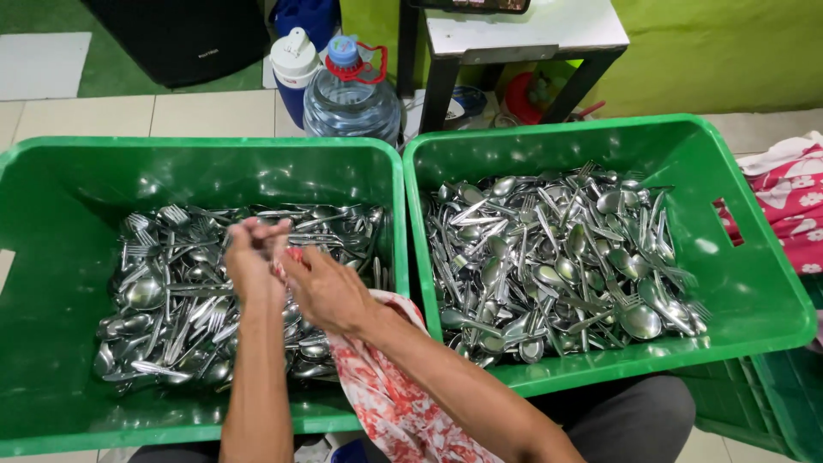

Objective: Wipe individual pieces of cutlery from one bin using a cloth and place them back after cleaning.

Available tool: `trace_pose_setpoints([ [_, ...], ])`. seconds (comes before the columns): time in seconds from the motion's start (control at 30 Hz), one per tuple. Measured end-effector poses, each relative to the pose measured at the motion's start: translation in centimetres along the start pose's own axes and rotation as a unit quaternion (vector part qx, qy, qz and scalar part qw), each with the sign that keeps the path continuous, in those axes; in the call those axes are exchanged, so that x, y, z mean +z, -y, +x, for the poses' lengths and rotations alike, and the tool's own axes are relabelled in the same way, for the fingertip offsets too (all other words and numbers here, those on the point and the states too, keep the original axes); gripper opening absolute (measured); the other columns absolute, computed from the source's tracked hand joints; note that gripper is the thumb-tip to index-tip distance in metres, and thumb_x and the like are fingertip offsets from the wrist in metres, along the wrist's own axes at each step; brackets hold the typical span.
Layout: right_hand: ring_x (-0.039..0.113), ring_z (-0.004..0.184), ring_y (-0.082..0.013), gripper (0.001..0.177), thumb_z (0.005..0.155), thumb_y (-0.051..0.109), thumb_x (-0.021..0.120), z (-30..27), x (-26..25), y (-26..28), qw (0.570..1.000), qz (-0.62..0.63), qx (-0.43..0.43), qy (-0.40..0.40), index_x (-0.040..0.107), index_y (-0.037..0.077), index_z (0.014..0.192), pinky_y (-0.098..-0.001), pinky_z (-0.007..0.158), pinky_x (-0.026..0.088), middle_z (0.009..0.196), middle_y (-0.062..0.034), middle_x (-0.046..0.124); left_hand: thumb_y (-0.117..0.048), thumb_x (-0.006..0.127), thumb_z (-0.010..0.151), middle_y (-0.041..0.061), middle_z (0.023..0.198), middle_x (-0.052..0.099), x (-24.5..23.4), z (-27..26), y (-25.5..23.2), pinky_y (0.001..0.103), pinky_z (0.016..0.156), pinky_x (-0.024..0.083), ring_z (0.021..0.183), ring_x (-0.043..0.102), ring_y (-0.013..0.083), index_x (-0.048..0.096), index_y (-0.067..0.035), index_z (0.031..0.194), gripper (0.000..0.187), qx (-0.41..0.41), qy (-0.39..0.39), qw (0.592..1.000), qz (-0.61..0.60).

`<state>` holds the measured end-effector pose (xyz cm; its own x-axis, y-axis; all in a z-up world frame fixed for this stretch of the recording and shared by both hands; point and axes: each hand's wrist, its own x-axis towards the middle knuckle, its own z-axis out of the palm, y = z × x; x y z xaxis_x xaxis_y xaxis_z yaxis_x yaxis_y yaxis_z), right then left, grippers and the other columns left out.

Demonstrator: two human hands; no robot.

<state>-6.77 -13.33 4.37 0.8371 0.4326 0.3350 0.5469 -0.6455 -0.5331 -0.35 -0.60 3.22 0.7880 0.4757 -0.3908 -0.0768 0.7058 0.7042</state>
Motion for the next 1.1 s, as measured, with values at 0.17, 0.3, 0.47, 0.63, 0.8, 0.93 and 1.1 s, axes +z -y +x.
trace_pose_setpoints([
  [0.17,0.067,0.083,-0.0355,0.035,0.092,0.012,0.051,-0.9,0.6,-0.5,0.998,-0.037,-0.023,0.034,0.058,0.005,0.126,-0.0465,0.062,0.059,0.095,-0.0152,0.055,-0.039,0.053,0.102,0.002,0.072,0.056,-1.9,1.8,-1.6,0.046,0.1,0.068,0.071,0.07,0.0188,0.065,-0.006,0.096,0.035,-0.006,-0.041,0.999,-0.035],
  [0.3,0.066,0.064,-0.0432,0.024,0.099,0.027,0.046,-0.4,1.2,-0.7,0.994,0.019,0.101,-0.029,0.058,0.005,0.097,-0.0558,0.055,0.053,0.074,-0.0138,0.055,-0.036,0.04,0.11,0.005,0.101,0.069,-0.3,-0.8,-1.7,0.047,0.101,0.064,0.093,0.074,0.0212,0.055,-0.012,0.116,0.03,-0.037,0.145,0.986,0.076],
  [0.47,0.068,0.07,-0.0467,0.043,0.1,0.044,0.05,-0.5,-1.5,-0.2,0.978,0.113,0.176,-0.023,0.056,0.006,0.082,-0.0565,0.062,0.051,0.068,-0.0205,0.063,-0.011,0.035,0.111,0.005,0.084,0.06,0.1,-2.4,0.6,0.032,0.068,0.063,0.059,0.059,0.0104,0.053,-0.003,0.129,0.027,0.074,0.199,0.95,0.229],
  [0.63,0.068,0.082,-0.041,0.037,0.107,0.036,0.038,0.5,-0.6,-1.4,0.97,0.13,0.154,-0.132,0.06,0.007,0.107,-0.053,0.066,0.055,0.083,-0.0155,0.059,-0.019,0.044,0.107,0.001,0.054,0.047,0.8,-4.8,-1.3,0.021,0.034,0.042,0.037,0.037,0.0082,0.069,-0.015,0.118,0.026,0.128,0.159,0.886,0.416],
  [0.8,0.065,0.078,-0.0348,0.03,0.105,0.021,0.052,1.4,-0.9,-2.7,0.952,-0.025,0.107,-0.286,0.061,0.015,0.133,-0.0465,0.058,0.057,0.09,-0.0069,0.048,-0.018,0.064,0.099,0.007,0.064,0.063,-2.3,-2.1,2.0,0.033,0.048,0.047,0.05,0.048,0.0147,0.079,-0.007,0.105,0.02,0.091,0.297,0.799,0.515],
  [0.93,0.066,0.091,-0.0449,0.03,0.107,0.029,0.046,1.1,-2.5,-3.0,0.934,0.101,0.184,-0.289,0.063,0.017,0.128,-0.0524,0.071,0.056,0.095,-0.0126,0.056,-0.029,0.052,0.107,0.003,0.039,0.038,-1.9,-3.8,0.4,0.024,0.031,0.032,0.029,0.035,0.0117,0.07,-0.001,0.074,0.047,0.031,0.306,0.834,0.457],
  [1.1,0.069,0.107,-0.0386,0.032,0.105,0.029,0.053,1.0,-2.4,-2.2,0.892,0.352,0.226,-0.171,0.068,0.013,0.128,-0.0465,0.093,0.053,0.106,-0.019,0.072,-0.011,0.049,0.11,0.009,0.107,0.07,-3.0,-1.9,3.0,0.028,0.09,0.053,0.094,0.064,0.0097,0.055,-0.007,0.122,0.014,0.116,0.231,0.932,0.254],
])
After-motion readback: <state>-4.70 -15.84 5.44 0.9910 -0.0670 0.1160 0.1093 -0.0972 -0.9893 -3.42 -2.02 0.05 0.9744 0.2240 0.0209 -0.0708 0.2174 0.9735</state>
